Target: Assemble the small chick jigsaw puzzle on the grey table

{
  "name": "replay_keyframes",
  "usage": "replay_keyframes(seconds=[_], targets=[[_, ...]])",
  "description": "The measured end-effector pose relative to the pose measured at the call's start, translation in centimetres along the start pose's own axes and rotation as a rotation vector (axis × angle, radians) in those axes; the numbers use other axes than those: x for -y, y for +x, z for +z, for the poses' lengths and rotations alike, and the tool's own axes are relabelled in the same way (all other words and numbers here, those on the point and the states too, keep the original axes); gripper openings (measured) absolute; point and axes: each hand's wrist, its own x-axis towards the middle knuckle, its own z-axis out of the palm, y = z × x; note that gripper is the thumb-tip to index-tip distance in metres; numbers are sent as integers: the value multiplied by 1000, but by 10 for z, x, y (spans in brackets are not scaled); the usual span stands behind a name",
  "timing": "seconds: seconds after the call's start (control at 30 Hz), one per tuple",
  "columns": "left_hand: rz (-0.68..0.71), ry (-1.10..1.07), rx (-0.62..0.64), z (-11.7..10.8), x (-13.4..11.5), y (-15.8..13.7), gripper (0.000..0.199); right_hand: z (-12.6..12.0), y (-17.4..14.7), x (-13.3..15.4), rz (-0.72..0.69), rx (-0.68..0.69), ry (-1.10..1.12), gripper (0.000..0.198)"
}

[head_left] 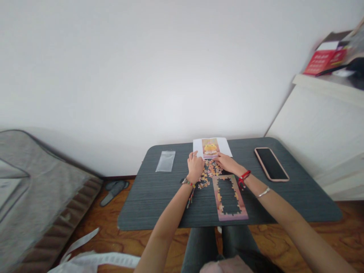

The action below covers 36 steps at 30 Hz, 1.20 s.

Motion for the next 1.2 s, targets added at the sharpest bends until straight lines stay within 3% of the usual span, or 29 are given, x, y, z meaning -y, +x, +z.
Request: replay_keyframes(seconds=[0.2,0.43,0.8,1.03,1.2], targets=[[18,-26,3,1,6,-3,21,3,-5,1,-12,-7,-79,25],[49,-113,11,-2,11,-6,16,0,-10,-7,17,-66,-13,22],[102,-137,25,-2,14,-14,20,3,-11,-13,65,-10,34,20],[112,-169,-15,-8,18,-16,17,-2,-13,-2,226,41,-71,24],[141,-177,-15,-10,14,-18,18,0,-6,2,223,71,-99,13]])
